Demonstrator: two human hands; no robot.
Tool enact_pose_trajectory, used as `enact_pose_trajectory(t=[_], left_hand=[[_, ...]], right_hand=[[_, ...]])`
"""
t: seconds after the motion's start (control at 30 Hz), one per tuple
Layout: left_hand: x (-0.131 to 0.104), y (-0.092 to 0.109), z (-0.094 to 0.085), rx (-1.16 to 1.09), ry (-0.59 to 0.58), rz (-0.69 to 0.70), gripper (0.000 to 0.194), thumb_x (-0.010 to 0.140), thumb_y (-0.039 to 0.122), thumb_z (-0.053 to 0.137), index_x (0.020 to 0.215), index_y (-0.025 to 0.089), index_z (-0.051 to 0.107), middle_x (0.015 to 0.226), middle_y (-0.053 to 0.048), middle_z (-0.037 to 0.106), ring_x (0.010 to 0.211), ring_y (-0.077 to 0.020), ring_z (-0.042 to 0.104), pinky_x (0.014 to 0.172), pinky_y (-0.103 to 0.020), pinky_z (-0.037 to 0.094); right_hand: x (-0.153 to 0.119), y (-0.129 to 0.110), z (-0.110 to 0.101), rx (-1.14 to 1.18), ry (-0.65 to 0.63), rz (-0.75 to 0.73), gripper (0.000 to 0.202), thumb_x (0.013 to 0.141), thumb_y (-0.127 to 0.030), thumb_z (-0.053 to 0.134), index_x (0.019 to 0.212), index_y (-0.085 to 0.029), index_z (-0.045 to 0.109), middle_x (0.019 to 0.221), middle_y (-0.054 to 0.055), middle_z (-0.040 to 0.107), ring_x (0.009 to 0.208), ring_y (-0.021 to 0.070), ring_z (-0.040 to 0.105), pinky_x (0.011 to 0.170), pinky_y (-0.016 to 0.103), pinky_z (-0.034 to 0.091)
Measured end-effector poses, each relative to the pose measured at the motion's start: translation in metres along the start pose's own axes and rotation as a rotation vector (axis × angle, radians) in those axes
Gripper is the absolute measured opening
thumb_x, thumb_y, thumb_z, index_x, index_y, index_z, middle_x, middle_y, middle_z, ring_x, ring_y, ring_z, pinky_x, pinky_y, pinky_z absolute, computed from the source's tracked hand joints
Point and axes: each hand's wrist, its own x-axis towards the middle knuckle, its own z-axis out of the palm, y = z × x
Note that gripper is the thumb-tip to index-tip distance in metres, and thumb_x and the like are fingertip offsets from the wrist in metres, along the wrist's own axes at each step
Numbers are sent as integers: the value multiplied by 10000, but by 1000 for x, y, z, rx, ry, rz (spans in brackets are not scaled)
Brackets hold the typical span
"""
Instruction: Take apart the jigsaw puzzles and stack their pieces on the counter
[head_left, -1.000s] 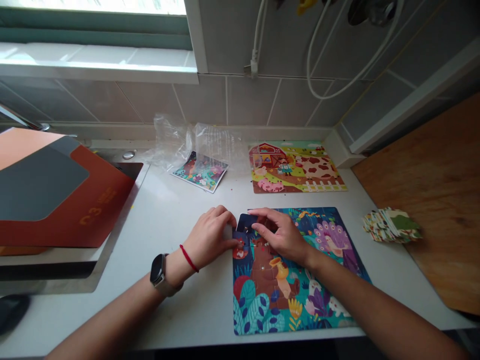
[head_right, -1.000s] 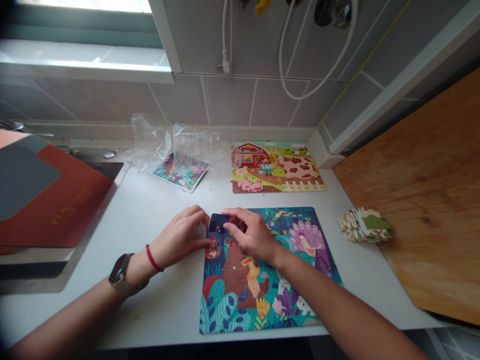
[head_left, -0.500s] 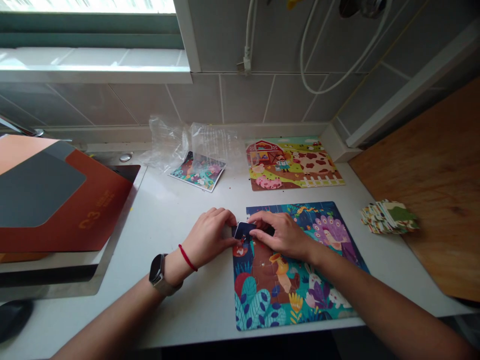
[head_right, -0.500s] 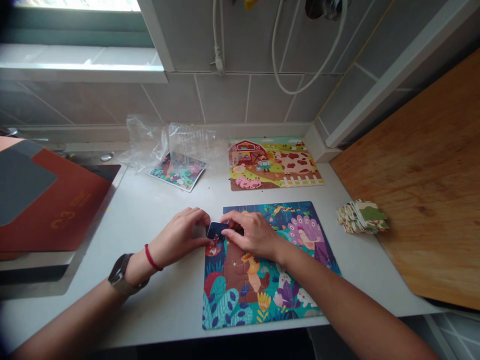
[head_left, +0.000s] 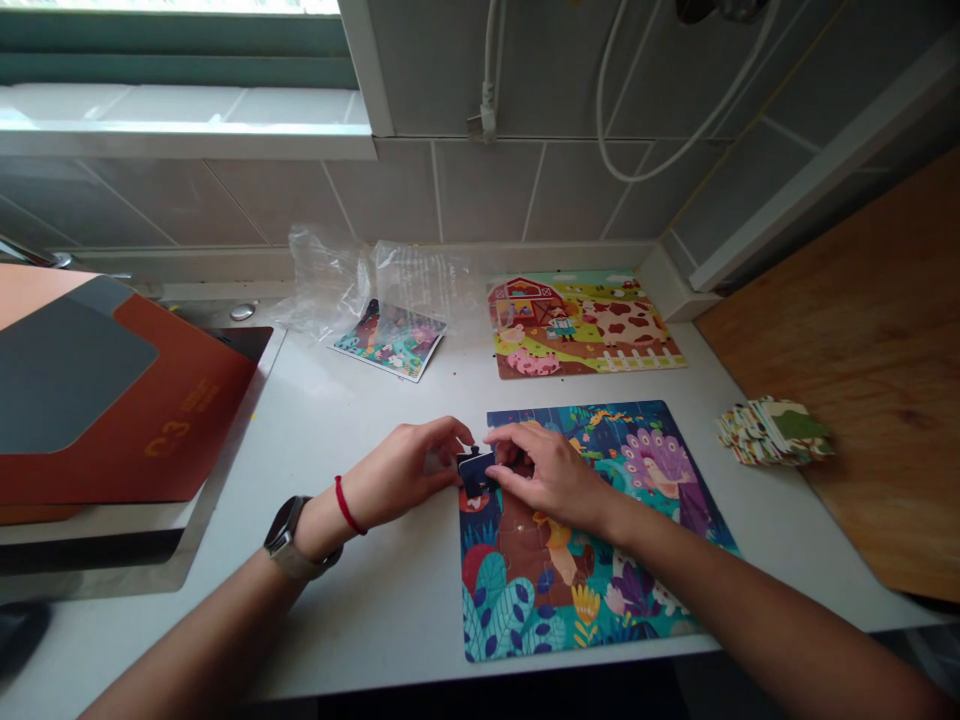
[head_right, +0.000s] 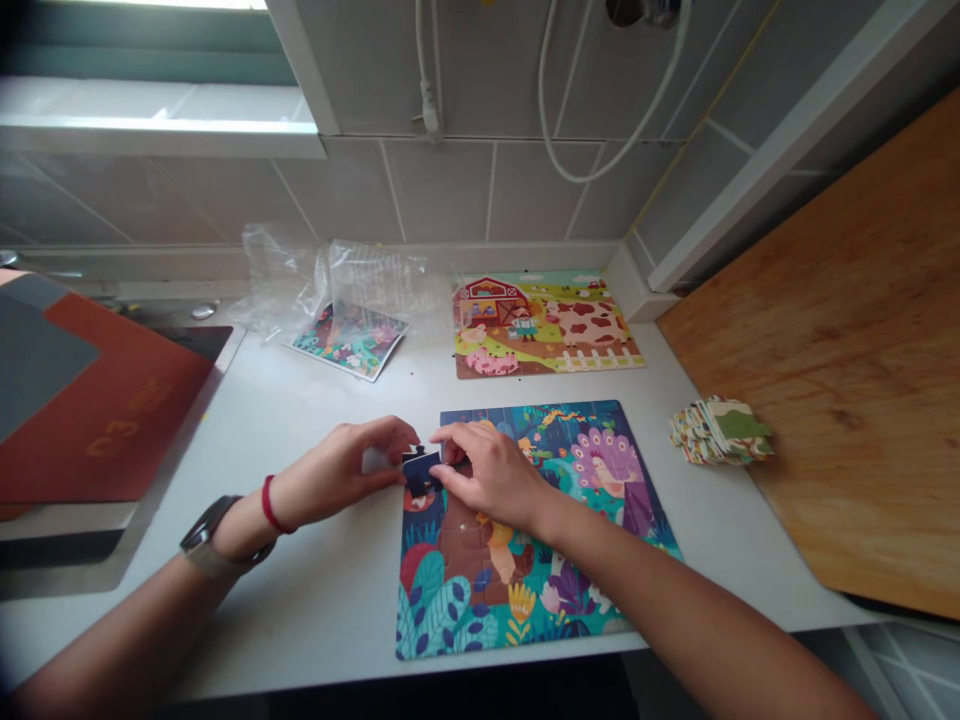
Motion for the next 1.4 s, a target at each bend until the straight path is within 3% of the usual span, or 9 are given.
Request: enact_pose_trajectory(t=[0.13,0.2,0.3,0.67,0.9,1.17,1.4], left_hand=[[-1,-5,-3,18,-57,42,328,828,195,723,1127,233,592,918,11,682,811,-153,646,746,-277,495],[-2,-8,-2,35,-93,79,522,782,251,794,1233,237,530,1044,-25,688,886,-180,657,790,-309,511],[-4,-11,2,130,-57,101,725,727,336,855,1328,241,462,1100,-58,675,942,-225,661,832,-366,511],[-4,-1,3,288,-94,90,497,791,374,784,1211,223,565,997,-59,715,908,-245,653,799,-365,487],[-5,2,1,146,-138,39,531,803,404,783,1247,221,555,996,-38,745,976,-243,661,874,-382,470],[-4,5,6,270,-137,-4,398,835,489,734,1109,212,654,951,-57,728,880,-244,647,795,-366,468],[-4,6,3,279,-164,12,219,839,407,756,895,202,704,908,-55,733,880,-234,656,784,-336,472]], right_hand=[[2,-1,2,-27,-25,-8,136,894,-201,695,1029,-208,708,867,24,667,843,183,607,778,310,465],[2,-3,2,-1,-27,19,63,901,-199,683,957,-200,710,876,23,673,821,172,606,755,298,457],[2,-4,3,70,-33,81,50,907,-216,667,936,-198,704,844,11,699,744,151,609,700,279,449],[1,-10,3,236,-37,147,97,890,-255,662,942,-191,713,826,10,724,735,149,639,707,270,487],[0,-11,1,324,7,187,101,867,-260,671,925,-191,716,865,35,738,797,171,666,751,293,520],[-2,-11,4,504,-62,222,189,851,-323,700,948,-161,694,790,22,692,673,133,617,630,258,493],[-1,-3,4,597,-17,221,184,837,-334,713,911,-174,659,832,18,671,739,137,632,708,272,527]])
